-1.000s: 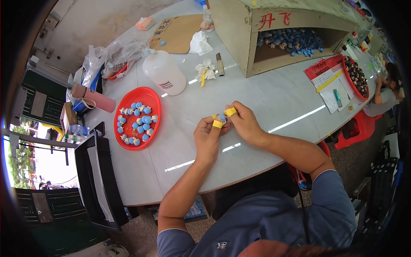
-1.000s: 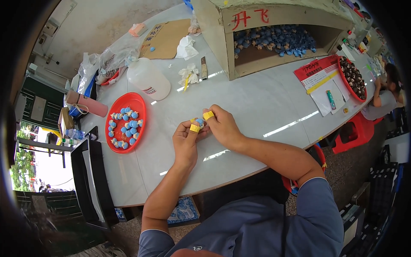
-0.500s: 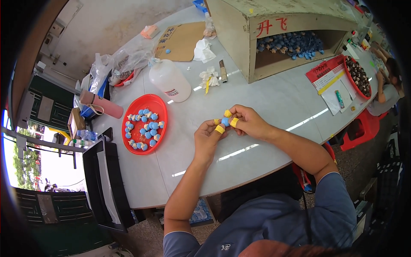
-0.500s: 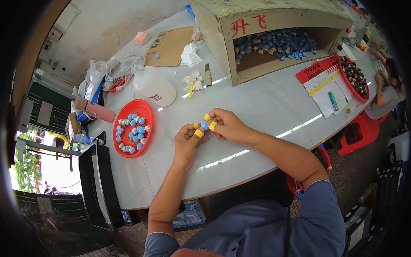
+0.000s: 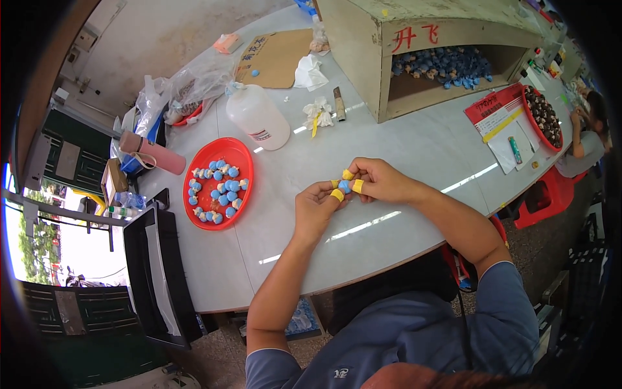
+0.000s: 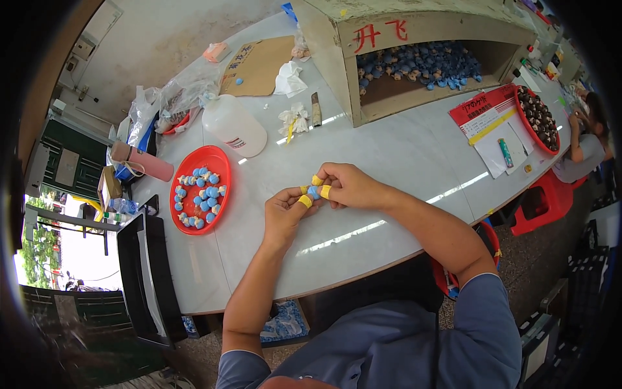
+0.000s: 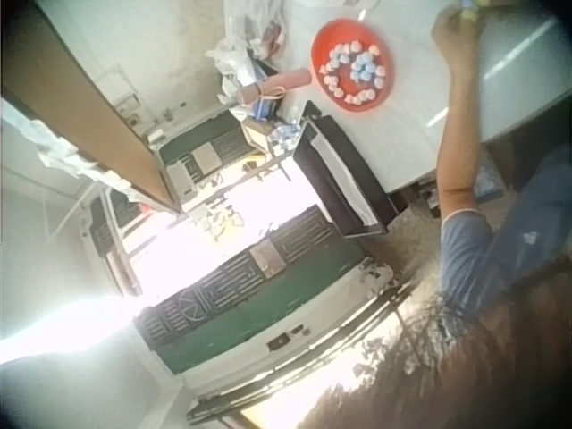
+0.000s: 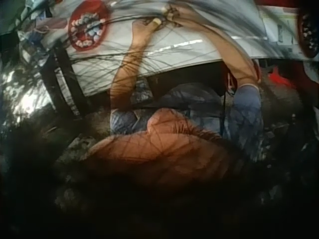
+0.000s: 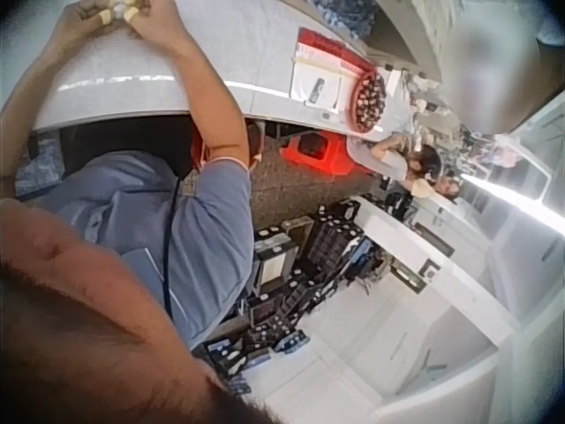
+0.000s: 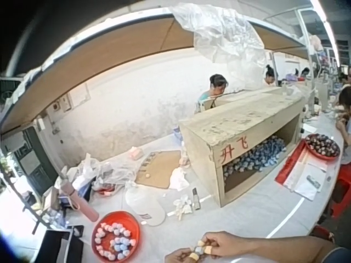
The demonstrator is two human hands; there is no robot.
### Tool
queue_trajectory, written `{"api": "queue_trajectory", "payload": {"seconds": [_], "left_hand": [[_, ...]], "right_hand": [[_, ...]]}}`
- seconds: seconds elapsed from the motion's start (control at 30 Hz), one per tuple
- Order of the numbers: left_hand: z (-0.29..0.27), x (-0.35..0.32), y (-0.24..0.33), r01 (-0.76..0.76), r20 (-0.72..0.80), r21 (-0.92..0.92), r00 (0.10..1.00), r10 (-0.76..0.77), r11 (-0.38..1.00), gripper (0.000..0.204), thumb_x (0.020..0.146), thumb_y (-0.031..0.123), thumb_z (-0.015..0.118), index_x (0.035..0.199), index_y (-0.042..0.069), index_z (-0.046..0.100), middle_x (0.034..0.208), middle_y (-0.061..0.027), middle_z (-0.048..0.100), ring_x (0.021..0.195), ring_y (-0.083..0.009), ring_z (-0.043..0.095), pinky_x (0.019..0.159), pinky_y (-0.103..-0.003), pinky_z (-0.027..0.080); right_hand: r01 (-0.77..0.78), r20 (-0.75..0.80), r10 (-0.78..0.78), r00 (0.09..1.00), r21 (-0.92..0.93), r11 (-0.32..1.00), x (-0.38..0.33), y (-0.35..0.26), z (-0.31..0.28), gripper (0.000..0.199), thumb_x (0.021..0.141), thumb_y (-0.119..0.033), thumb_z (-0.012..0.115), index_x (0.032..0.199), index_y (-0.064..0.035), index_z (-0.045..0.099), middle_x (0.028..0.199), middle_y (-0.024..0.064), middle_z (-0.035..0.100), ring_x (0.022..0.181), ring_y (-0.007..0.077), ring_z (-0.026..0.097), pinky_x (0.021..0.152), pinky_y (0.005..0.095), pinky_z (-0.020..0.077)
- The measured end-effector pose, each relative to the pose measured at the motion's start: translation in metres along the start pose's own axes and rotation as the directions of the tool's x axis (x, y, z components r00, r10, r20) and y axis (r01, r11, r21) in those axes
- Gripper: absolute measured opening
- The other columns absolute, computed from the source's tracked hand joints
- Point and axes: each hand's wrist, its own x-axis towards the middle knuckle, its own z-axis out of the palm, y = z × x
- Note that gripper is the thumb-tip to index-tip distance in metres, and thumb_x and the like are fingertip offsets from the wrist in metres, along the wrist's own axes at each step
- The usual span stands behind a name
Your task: The person assembles small plastic toy parts by hand using a glue dispenser bottle.
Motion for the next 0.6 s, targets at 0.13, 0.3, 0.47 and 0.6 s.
{"api": "queue_trajectory", "payload": {"seconds": [0.13,0.3,0.47,0.6], "left_hand": [[-0.004,0.003,-0.012,-0.037,0.004,-0.028,0.999,0.037,0.999,0.021,0.089,-0.003,0.060,0.108,-0.013,0.057,0.103,-0.0165,0.066,0.093,-0.0188,0.068,0.081,-0.025,0.056],[-0.003,0.004,-0.017,-0.093,0.012,-0.020,0.996,0.093,0.995,0.017,0.088,-0.005,0.062,0.102,-0.012,0.057,0.101,-0.0164,0.066,0.093,-0.0192,0.068,0.082,-0.026,0.056],[-0.002,0.002,-0.017,-0.109,0.000,-0.011,0.994,0.109,0.994,0.017,0.087,-0.006,0.062,0.102,-0.011,0.058,0.102,-0.0156,0.066,0.094,-0.0189,0.068,0.083,-0.026,0.055],[-0.003,0.001,-0.021,-0.147,0.010,-0.008,0.989,0.148,0.989,0.017,0.087,-0.006,0.062,0.103,-0.011,0.058,0.102,-0.0157,0.066,0.095,-0.0194,0.068,0.083,-0.025,0.054]], "right_hand": [[0.023,0.009,-0.023,1.000,-0.073,0.997,0.000,0.004,0.001,0.011,0.092,-0.003,0.054,0.102,0.0016,0.052,0.092,0.0084,0.060,0.066,0.0112,0.058,0.057,0.0252,0.0491],[0.050,0.028,-0.047,0.999,-0.123,0.991,-0.003,0.000,0.002,0.007,0.093,-0.001,0.053,0.099,0.0009,0.050,0.091,0.0091,0.061,0.065,0.0118,0.058,0.058,0.0266,0.0488],[0.054,0.017,-0.052,0.999,-0.160,0.986,-0.004,-0.002,0.004,0.007,0.093,-0.001,0.053,0.099,0.0012,0.049,0.091,0.0103,0.063,0.066,0.0124,0.058,0.059,0.0271,0.0491],[0.077,0.019,-0.074,0.997,-0.172,0.982,-0.004,0.000,0.004,0.007,0.093,0.000,0.052,0.099,0.0013,0.049,0.091,0.0110,0.064,0.067,0.0127,0.059,0.060,0.0275,0.0492]]}}
